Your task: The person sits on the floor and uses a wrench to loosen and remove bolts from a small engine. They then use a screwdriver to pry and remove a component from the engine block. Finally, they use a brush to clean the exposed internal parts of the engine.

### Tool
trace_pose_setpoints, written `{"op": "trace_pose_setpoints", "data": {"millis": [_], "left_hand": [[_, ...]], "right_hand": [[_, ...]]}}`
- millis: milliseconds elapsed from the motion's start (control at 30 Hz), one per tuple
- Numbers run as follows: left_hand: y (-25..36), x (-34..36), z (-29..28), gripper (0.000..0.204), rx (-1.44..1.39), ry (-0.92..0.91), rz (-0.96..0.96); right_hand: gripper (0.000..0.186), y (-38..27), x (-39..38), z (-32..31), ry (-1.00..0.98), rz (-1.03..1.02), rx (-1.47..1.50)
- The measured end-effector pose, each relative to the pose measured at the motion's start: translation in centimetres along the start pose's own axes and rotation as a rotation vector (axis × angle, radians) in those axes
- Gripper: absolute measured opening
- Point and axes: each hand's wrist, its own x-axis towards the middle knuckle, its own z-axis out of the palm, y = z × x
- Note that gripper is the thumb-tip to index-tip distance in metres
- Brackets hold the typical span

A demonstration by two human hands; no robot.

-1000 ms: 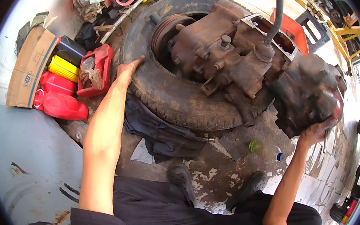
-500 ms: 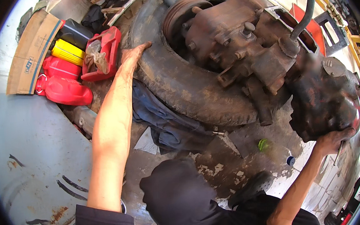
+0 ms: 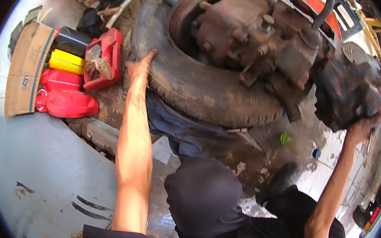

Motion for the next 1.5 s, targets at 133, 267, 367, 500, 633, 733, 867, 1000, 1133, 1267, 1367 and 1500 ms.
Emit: {"op": "trace_pose_setpoints", "data": {"millis": [133,267,367,500,633,733,867,1000,1133,1267,1367,1500], "left_hand": [[1.3,-0.1,0.1,0.138,0.039,0.006,-0.035],[0.3,0.8,0.0,0.137,0.022,-0.006,-0.041],[1.4,-0.8,1.2,0.126,0.073,0.068,-0.032],[1.8,-1.9,0.3,0.118,0.006,0.105,-0.026],[0.8,-1.5,-0.4,0.113,-0.087,0.076,0.006],[0.2,-2.1,-0.9,0.117,-0.149,0.077,0.014],[-0.2,-5.7,0.5,0.126,-0.148,0.084,-0.008],[-0.6,-5.5,-0.5,0.128,-0.18,0.002,-0.03],[0.0,-5.9,0.1,0.131,-0.072,0.034,-0.008],[-1.4,-4.4,-0.5,0.132,-0.053,0.019,-0.031],[0.2,-5.8,-0.5,0.125,0.061,0.031,-0.07],[0.2,-6.8,0.3,0.106,0.291,0.22,0.304]], "right_hand": [[0.048,0.4,0.0,0.6,0.014,0.035,0.047],[0.049,0.6,-0.3,1.0,0.005,0.052,0.075],[0.049,1.1,0.0,0.0,0.025,0.068,0.069],[0.05,1.0,0.0,0.2,0.029,0.091,0.095],[0.051,1.0,0.4,0.7,0.031,0.104,0.119],[0.052,0.9,0.7,0.9,0.031,0.115,0.141],[0.053,1.0,1.6,0.7,0.022,0.09,0.134],[0.054,0.5,0.8,1.8,0.034,0.084,0.171],[0.055,0.4,0.2,0.4,0.072,0.094,0.197],[0.055,0.4,-1.7,-1.4,0.222,0.123,0.296],[0.05,-1.6,-5.2,-1.8,0.34,-0.006,0.184],[0.043,-9.8,-12.8,2.0,0.071,-0.149,0.213]]}}
